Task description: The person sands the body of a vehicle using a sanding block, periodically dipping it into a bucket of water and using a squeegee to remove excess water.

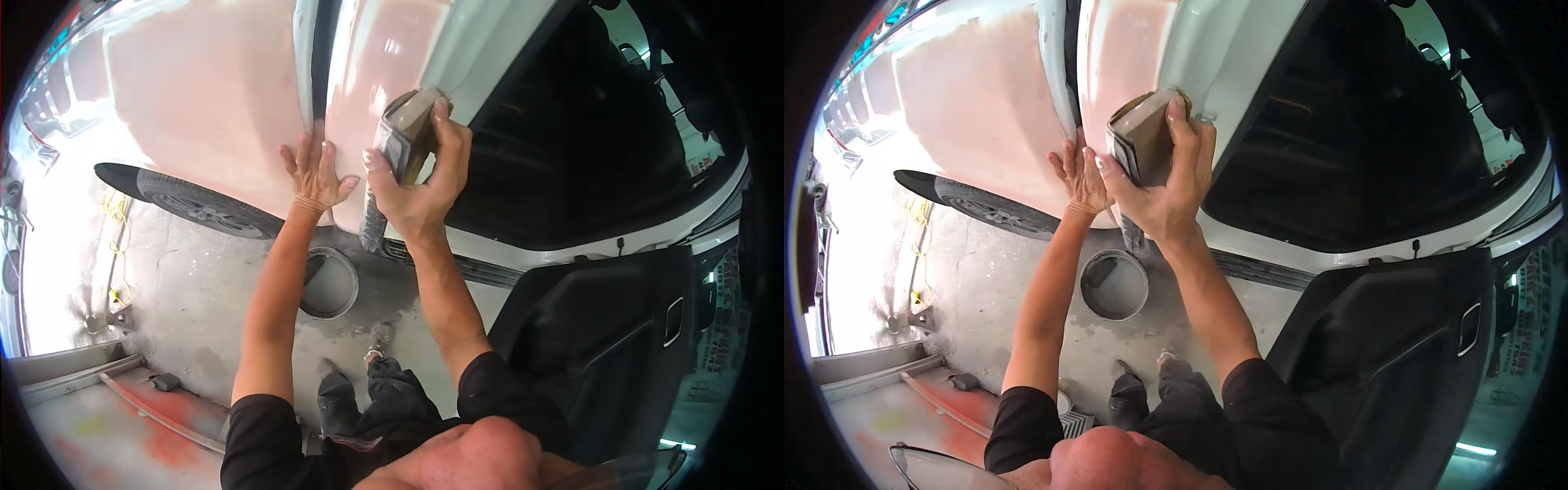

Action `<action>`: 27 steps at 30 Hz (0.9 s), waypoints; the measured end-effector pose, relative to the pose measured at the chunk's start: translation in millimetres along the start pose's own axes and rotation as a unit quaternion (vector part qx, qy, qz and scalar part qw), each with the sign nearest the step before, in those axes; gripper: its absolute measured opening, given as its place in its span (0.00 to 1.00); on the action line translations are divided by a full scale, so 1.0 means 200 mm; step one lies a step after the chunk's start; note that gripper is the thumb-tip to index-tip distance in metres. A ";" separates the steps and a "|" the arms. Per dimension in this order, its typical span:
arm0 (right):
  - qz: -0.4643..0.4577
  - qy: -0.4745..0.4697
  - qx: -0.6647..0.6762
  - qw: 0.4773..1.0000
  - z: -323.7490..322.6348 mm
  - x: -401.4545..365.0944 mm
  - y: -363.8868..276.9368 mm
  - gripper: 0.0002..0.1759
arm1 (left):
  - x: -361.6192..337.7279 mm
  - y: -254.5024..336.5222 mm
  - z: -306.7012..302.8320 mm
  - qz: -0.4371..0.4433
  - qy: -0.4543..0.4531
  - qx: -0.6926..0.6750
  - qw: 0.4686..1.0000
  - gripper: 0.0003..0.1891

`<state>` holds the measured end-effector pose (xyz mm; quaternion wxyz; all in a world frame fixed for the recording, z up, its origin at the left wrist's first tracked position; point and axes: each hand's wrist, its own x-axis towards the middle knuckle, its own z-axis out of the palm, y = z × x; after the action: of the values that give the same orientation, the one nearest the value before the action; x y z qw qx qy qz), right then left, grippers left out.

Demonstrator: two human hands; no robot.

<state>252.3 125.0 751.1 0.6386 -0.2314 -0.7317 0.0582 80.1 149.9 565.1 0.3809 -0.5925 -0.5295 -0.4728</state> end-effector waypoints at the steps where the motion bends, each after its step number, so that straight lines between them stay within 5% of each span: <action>1: -0.011 0.006 -0.011 1.000 0.01 0.00 0.01 0.50 | 0.00 0.01 0.00 -0.003 0.010 -0.001 1.000 0.40; 5: -0.030 0.017 0.004 0.999 0.03 -0.16 0.06 0.49 | 0.02 0.02 -0.02 -0.007 0.000 -0.015 1.000 0.39; 10: -0.020 0.032 -0.037 0.999 0.03 0.28 -0.06 0.45 | 0.02 0.02 -0.01 -0.001 0.002 -0.022 1.000 0.42; 17: -0.014 0.018 -0.028 0.999 0.01 0.11 -0.05 0.46 | 0.01 0.02 -0.01 0.005 -0.002 -0.024 1.000 0.43; 21: -0.007 0.037 -0.072 0.997 0.03 0.46 -0.11 0.45 | 0.01 0.02 -0.01 0.002 -0.010 -0.026 1.000 0.43; 27: -0.018 0.021 -0.061 0.998 0.00 0.32 -0.11 0.43 | 0.02 0.01 0.00 0.004 0.000 -0.021 1.000 0.42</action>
<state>241.9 132.4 817.8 0.6394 -0.2577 -0.7244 -0.0027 81.5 150.4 568.7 0.3704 -0.6026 -0.5172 -0.4818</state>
